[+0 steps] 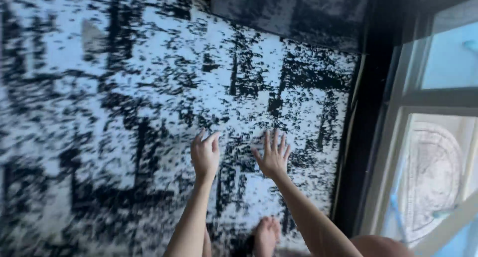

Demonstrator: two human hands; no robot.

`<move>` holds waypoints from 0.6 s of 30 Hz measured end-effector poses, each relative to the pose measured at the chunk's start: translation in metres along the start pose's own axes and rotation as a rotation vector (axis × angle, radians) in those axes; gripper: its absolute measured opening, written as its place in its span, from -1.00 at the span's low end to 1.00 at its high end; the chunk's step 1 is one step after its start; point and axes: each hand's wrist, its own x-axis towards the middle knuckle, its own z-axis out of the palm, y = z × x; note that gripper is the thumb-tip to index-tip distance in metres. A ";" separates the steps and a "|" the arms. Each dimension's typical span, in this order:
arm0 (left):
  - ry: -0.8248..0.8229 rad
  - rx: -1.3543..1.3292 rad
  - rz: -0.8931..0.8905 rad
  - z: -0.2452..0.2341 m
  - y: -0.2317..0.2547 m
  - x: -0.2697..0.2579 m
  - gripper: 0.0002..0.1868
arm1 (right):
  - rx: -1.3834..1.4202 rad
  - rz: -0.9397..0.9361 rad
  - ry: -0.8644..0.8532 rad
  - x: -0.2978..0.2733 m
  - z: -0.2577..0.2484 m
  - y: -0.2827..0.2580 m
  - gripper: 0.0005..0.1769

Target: Dusting cosmetic items on a desk and cleaning a small rug by hand.

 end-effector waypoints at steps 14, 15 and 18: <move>0.080 0.441 0.465 0.051 -0.034 0.028 -0.43 | -0.205 -0.119 0.409 0.064 -0.003 -0.073 -0.21; 0.087 0.450 0.438 0.052 -0.035 0.025 -0.42 | -0.234 -0.204 0.312 0.051 -0.004 -0.074 -0.26; 0.091 0.516 0.430 0.055 -0.037 0.028 -0.42 | -0.046 -0.164 0.228 0.041 0.002 -0.033 -0.28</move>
